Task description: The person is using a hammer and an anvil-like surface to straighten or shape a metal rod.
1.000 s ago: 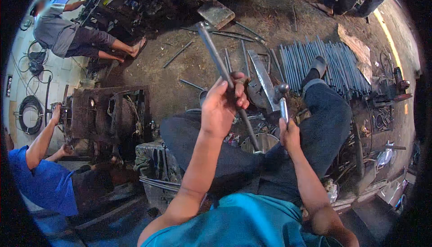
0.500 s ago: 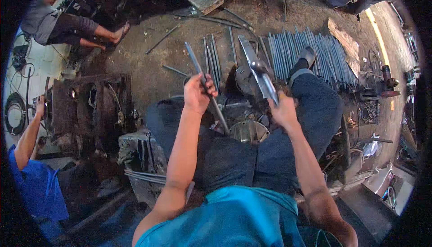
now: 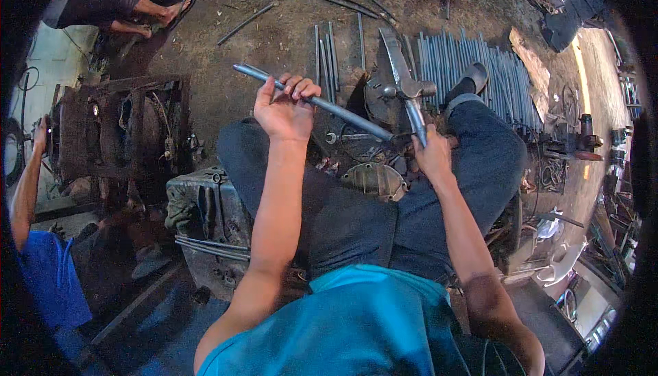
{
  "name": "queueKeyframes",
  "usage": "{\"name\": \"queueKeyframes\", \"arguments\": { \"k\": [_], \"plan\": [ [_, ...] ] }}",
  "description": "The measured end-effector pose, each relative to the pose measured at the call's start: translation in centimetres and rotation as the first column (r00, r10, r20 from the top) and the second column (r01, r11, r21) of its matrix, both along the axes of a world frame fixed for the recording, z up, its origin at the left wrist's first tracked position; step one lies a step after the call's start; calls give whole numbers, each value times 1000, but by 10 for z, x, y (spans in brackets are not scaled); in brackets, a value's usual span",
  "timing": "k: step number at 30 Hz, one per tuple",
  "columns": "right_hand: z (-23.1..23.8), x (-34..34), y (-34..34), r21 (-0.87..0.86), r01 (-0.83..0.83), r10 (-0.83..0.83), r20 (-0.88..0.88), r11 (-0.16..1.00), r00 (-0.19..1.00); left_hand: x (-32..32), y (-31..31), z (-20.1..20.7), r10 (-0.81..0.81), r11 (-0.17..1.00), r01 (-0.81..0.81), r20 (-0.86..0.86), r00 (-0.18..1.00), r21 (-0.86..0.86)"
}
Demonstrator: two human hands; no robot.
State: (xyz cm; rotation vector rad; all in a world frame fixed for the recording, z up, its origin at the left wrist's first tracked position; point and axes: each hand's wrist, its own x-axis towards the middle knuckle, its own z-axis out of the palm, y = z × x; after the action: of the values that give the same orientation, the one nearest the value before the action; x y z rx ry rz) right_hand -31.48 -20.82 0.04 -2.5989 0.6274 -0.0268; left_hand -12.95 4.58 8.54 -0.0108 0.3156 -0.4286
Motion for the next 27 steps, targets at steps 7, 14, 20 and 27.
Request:
{"name": "queueKeyframes", "arguments": {
  "k": [7, 14, 20, 27],
  "plan": [
    [0, 5, 1, 33, 18, -16, -40, 999, 999, -1, 8, -2, 33, 995, -38, -47, 998, -89],
    [5, 25, 0, -84, 2, -8, -76, 997, 997, -2, 6, 0, 100, 994, -97, -69, 993, 50],
    [3, 37, -7, -90, 9, -21, -142, 996, 990, 0, 7, -6, 155, 979, -143, -72, 985, 146],
    [9, 42, -4, -155, -55, 28, -170, 986, 985, 1, 8, -12, 141, 977, -127, -73, 987, 171]
  ]
}}
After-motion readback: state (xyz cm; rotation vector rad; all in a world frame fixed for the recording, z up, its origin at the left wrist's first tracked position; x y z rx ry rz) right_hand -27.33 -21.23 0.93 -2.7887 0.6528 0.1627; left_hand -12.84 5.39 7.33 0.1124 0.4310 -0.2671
